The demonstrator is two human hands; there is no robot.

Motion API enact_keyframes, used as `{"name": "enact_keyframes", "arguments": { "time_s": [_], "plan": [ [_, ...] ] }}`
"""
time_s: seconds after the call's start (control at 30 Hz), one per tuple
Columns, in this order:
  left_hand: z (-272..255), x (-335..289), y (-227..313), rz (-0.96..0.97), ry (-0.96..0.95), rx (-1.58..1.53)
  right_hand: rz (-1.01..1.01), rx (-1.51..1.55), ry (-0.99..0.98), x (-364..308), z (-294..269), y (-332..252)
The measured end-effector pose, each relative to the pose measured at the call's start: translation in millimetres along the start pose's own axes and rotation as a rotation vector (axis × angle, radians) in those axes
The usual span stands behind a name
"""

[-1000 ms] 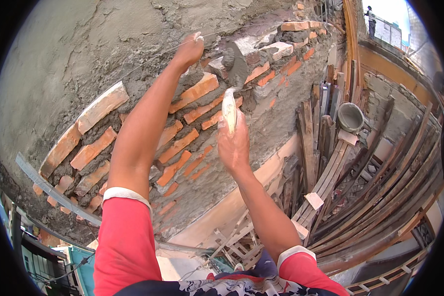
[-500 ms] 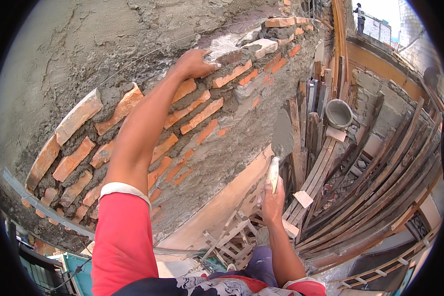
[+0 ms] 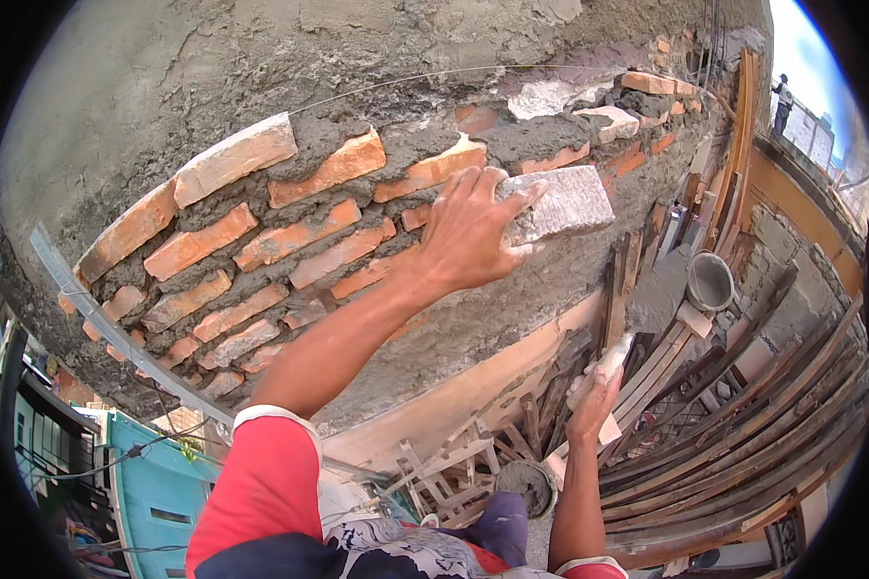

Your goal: The person is building a brick wall on a construction site. They repeatedly scoop mortar from a bucket using a trowel, apply it to the wall, place a brick, and tap it into position. The process is repeated to extend the wall row by row.

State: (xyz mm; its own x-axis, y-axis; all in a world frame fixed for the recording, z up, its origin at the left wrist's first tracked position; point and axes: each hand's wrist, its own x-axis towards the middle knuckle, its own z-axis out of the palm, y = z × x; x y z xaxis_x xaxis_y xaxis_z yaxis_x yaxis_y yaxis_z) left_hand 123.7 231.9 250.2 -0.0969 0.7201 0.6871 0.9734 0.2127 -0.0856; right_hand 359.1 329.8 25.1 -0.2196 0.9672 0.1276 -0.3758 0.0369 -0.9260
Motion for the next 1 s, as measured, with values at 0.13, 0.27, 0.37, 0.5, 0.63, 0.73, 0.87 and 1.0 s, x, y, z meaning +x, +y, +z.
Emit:
{"name": "enact_keyframes", "arguments": {
  "time_s": [0.13,0.27,0.37,0.5,0.63,0.73,0.87,1.0],
  "plan": [
    [-35,-106,21,-0.298,-0.119,-0.171,0.026,-0.059,-0.233,23,35,-3],
    [-33,-191,34,-0.620,-0.232,-0.562,-0.135,-0.313,-0.358,29,70,-6],
    [-26,-273,32,-0.836,-0.268,-0.754,-0.086,-0.206,-0.377,12,118,-6],
    [-36,-344,48,-1.141,-0.386,-0.762,-0.101,-0.255,-0.316,-7,172,9],
    [-19,-461,47,-1.388,-0.452,-0.779,-0.168,-0.221,-0.322,-62,219,-3],
    [-13,-510,59,-1.538,-0.498,-0.764,-0.189,-0.157,-0.309,-93,242,15],
    [-11,-585,71,-1.662,-0.626,-0.599,0.133,0.059,-0.531,-136,242,-33],
    [-18,-622,86,-1.764,-0.757,-0.544,0.567,0.575,-0.686,-152,225,-68]
  ]
}}
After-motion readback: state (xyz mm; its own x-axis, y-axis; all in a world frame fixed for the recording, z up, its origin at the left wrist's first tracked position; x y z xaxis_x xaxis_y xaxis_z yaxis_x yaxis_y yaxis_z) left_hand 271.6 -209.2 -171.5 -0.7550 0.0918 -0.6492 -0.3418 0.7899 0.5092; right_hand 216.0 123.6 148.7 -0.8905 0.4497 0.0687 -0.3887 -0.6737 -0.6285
